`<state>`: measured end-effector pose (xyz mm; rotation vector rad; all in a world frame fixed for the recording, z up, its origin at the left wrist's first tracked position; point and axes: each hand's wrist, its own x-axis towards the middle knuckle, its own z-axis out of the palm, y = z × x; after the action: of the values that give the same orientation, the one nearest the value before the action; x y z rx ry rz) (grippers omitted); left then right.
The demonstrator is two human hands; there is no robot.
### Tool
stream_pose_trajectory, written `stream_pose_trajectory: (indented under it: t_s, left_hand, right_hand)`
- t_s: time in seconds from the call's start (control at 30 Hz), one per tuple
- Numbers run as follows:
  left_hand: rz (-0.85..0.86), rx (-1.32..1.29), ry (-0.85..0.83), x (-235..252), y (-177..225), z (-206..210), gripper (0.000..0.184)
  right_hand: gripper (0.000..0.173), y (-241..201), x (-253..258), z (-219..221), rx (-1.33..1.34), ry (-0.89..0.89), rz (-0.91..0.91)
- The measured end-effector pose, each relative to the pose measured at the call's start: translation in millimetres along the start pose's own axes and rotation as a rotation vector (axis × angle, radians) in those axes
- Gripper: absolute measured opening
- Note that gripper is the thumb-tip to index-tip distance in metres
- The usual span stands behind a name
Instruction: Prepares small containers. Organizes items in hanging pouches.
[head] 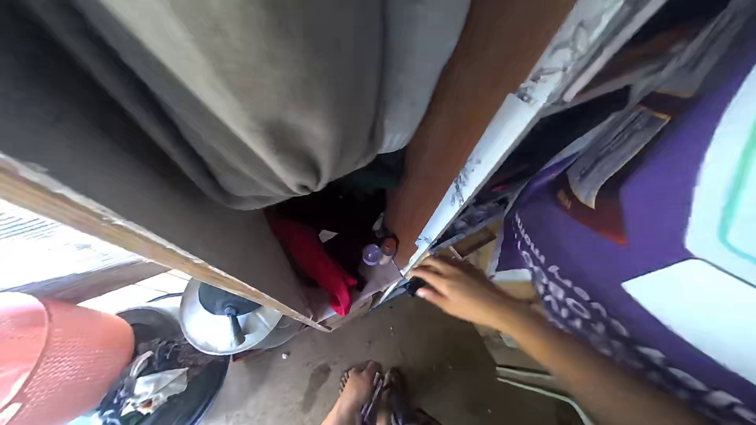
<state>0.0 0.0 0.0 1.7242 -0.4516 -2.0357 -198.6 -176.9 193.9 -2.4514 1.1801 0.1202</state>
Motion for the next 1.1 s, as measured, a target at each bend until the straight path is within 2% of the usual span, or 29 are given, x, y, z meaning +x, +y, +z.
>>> stream_pose_trajectory:
  t_s: [0.07, 0.2, 0.37, 0.47, 0.53, 0.63, 0.7, 0.8, 0.93, 1.1]
  left_hand:
    - [0.002, 0.01, 0.012, 1, -1, -7, 0.035]
    - [0.008, 0.011, 0.032, -6, -11, -25, 0.036]
    - [0.043, -0.236, 0.051, -12, -38, -46, 0.036]
    - [0.056, -0.422, 0.007, -18, -39, -56, 0.039]
    - [0.091, -0.449, 0.008, -24, -25, -63, 0.043]
    - [0.17, -0.426, -0.025, -34, 2, -71, 0.049]
    - [0.223, -0.426, -0.06, -41, 21, -73, 0.053]
    - [0.285, -0.41, -0.077, -53, 37, -66, 0.055]
    - [0.353, -0.259, -0.071, -64, 30, -54, 0.047]
    - [0.236, -0.287, -0.135, -66, 14, -50, 0.036]
  right_hand:
    - [0.046, -10, 50, 28, -0.06, -0.126, 0.048]
    - [0.05, -6, 139, 83, -0.309, -0.108, 0.101]
    - [0.052, 9, 174, 104, -0.342, -0.1, 0.139]
    - [0.063, 11, 164, 86, -0.147, -0.073, 0.13]
    - [0.069, 7, 146, 69, 0.176, -0.07, 0.112]
    - [0.061, -9, 104, 47, 0.643, -0.228, 0.073]
    - [0.056, -19, 80, 46, 0.82, -0.297, 0.063]
    - [0.052, -25, 56, 54, 0.908, -0.337, 0.051]
    - [0.046, -35, 35, 67, 0.943, -0.319, 0.144]
    - [0.048, -45, 20, 83, 0.91, -0.373, 0.183]
